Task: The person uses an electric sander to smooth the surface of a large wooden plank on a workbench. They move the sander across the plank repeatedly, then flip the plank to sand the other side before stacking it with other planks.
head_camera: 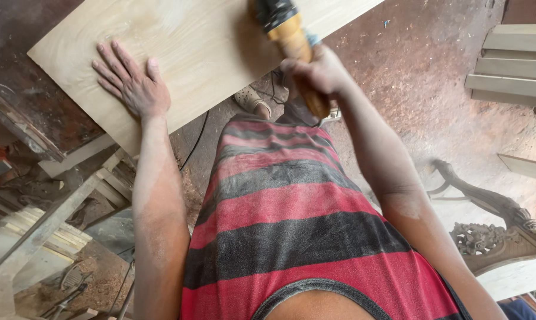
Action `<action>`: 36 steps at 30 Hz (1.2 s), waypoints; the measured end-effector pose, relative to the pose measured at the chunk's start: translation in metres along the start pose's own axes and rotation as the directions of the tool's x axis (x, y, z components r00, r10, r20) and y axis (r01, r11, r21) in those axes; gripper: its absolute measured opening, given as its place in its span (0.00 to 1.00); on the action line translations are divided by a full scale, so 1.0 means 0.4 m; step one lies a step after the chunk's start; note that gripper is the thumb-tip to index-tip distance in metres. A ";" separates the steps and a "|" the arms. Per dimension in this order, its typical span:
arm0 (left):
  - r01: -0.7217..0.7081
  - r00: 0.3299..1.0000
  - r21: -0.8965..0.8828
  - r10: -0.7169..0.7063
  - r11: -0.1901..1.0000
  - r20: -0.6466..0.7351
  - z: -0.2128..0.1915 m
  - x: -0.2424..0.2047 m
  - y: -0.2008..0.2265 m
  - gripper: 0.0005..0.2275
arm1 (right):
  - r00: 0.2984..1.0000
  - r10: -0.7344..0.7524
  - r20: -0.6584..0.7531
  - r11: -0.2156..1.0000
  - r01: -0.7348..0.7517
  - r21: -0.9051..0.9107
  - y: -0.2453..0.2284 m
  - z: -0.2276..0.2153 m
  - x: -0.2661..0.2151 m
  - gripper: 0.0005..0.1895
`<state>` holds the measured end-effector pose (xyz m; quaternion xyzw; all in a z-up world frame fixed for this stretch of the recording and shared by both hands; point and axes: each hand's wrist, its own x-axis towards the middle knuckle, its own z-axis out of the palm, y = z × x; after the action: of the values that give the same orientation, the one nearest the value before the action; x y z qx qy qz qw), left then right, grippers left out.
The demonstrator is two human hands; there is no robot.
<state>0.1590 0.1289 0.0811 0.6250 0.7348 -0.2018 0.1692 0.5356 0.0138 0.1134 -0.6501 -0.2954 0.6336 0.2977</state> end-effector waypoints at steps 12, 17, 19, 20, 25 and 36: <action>0.009 1.000 0.008 -0.009 1.000 -0.014 -0.014 -0.009 0.013 0.34 | 0.977 0.080 -0.198 0.980 -0.040 0.196 0.024 -0.391 0.026 0.19; 0.014 1.000 0.015 -0.014 1.000 -0.017 -0.009 -0.014 0.012 0.33 | 0.981 0.018 -0.193 0.986 0.015 0.168 0.063 -0.487 0.006 0.19; 0.022 1.000 0.021 -0.022 1.000 -0.006 -0.005 -0.007 0.010 0.33 | 0.968 0.081 -0.236 0.962 -0.014 0.273 0.072 -0.507 -0.015 0.18; 0.023 1.000 0.023 -0.023 0.999 -0.001 -0.002 -0.001 0.011 0.34 | 0.960 0.113 -0.257 0.946 -0.025 0.325 0.074 -0.510 -0.028 0.18; 0.034 0.999 0.033 -0.033 0.999 -0.031 0.032 0.013 -0.014 0.33 | 0.939 0.129 -0.319 0.945 -0.019 0.327 0.071 -0.437 -0.103 0.14; -0.146 0.989 0.013 0.146 0.989 -0.027 0.080 -0.037 -0.081 0.33 | 1.000 0.020 -0.021 0.998 -0.019 0.052 0.124 0.003 -0.161 0.24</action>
<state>0.1294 0.0957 0.0639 0.6809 0.6882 -0.1840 0.1698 0.5335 -0.0672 0.1173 -0.6519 -0.2692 0.6368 0.3115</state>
